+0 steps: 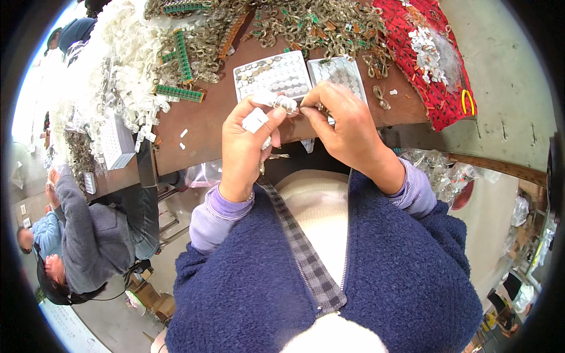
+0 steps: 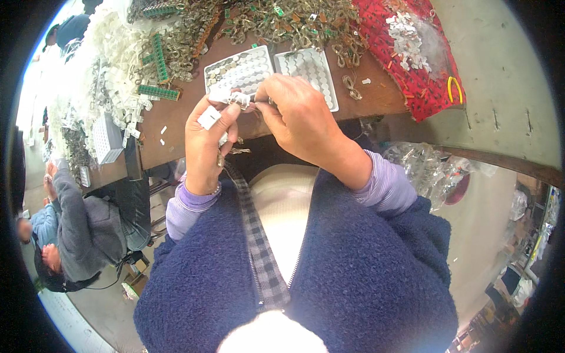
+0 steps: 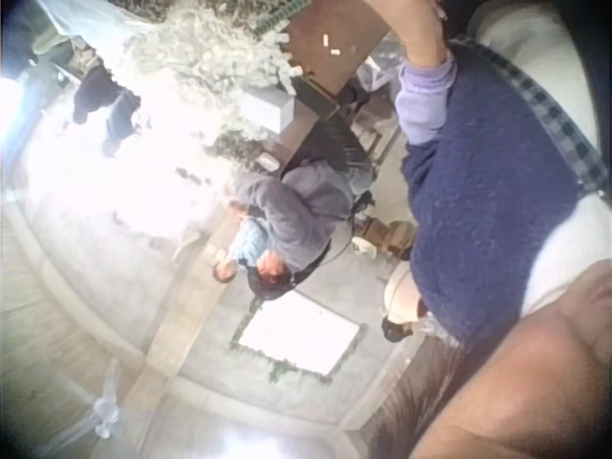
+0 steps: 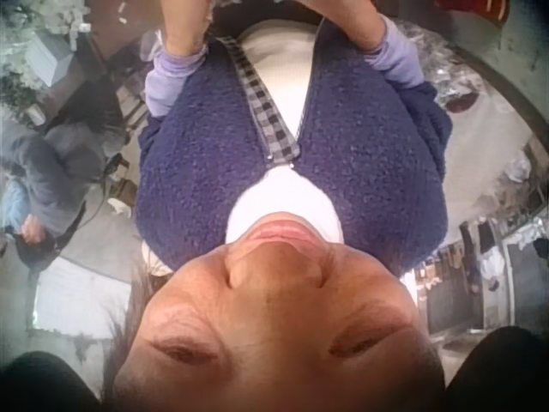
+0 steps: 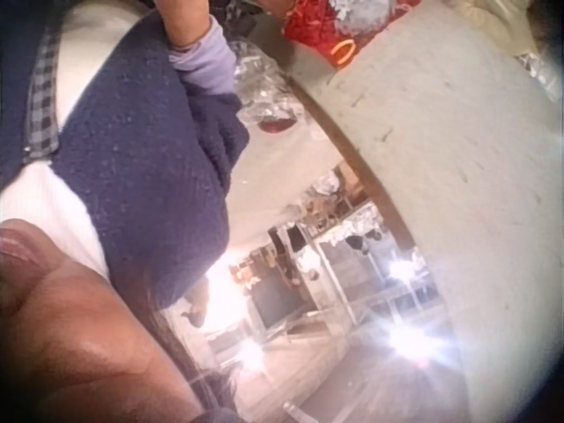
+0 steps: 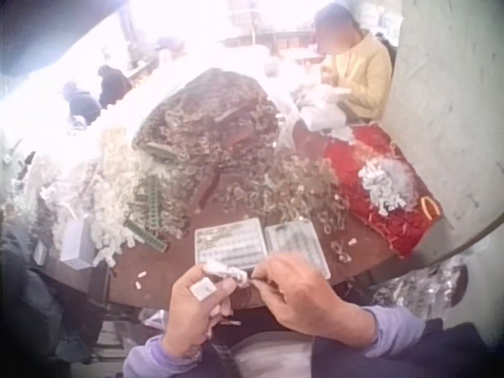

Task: The person repeatedly picks small white plastic components and green circuit boards from a table, inserts the white pieces into the boards, and places the assembled units into a white tray. The person continues this cycle throughout the clip.

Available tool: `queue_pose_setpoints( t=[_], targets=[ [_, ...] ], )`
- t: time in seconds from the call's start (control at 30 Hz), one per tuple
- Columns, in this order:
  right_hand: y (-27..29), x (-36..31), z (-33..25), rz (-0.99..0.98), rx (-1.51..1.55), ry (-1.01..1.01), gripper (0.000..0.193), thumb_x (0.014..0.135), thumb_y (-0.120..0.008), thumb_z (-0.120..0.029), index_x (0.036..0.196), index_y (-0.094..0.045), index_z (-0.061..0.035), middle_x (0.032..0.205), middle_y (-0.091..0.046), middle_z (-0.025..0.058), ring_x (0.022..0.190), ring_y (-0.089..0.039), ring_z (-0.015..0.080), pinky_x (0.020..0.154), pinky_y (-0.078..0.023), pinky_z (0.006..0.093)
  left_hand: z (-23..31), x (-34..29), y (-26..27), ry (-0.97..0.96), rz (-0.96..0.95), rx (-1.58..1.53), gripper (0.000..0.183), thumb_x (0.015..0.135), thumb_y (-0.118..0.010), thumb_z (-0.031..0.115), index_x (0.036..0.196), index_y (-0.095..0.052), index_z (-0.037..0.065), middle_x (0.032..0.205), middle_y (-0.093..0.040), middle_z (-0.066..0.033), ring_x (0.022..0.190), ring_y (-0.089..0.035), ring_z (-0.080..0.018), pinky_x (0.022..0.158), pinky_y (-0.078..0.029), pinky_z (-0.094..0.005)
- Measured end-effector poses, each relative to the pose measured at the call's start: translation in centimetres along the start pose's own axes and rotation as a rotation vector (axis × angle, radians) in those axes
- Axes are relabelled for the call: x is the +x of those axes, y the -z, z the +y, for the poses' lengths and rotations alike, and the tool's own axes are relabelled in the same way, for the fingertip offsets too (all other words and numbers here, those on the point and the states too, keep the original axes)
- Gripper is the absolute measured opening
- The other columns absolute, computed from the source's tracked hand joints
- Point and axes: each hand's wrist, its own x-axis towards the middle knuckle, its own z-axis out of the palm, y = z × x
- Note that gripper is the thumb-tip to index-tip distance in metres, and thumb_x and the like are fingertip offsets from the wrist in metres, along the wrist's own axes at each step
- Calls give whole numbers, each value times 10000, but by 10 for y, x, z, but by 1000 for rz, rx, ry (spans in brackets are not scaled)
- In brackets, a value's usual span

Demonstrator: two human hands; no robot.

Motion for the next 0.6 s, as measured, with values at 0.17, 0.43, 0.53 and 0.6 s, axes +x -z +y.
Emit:
queue_pose_setpoints(
  t=[0.17,0.43,0.53,0.6],
  targets=[
    [-11,-7,4,51,6,64,142,898,-741,22,972,-629,-26,904,-644,142,865,-638,375,770,-489,460,-6,5,1,141,70,-192,189,1066,-704,189,1144,-693,17,1012,-809,-108,620,-563,-23,421,-352,-167],
    [-27,14,-8,-58,-84,239,250,784,-838,-14,1005,-722,-36,999,-689,107,924,-663,347,859,-533,447,-16,-12,21,22,129,105,177,1032,-777,135,1155,-712,26,881,-735,-14,636,-638,-63,536,-452,-220],
    [-44,26,-12,-89,-78,290,240,768,-848,-31,974,-730,-60,1009,-678,100,915,-667,330,867,-524,453,-15,-15,39,101,92,-77,188,1033,-774,127,1177,-704,28,875,-727,-8,638,-637,-57,517,-437,-219],
    [-56,37,-11,-88,-38,262,198,795,-835,-54,954,-717,-56,947,-661,86,896,-673,329,854,-515,448,-14,-12,48,41,154,-108,215,1061,-728,137,1227,-678,11,958,-779,-65,616,-607,-36,468,-391,-191]
  ],
)
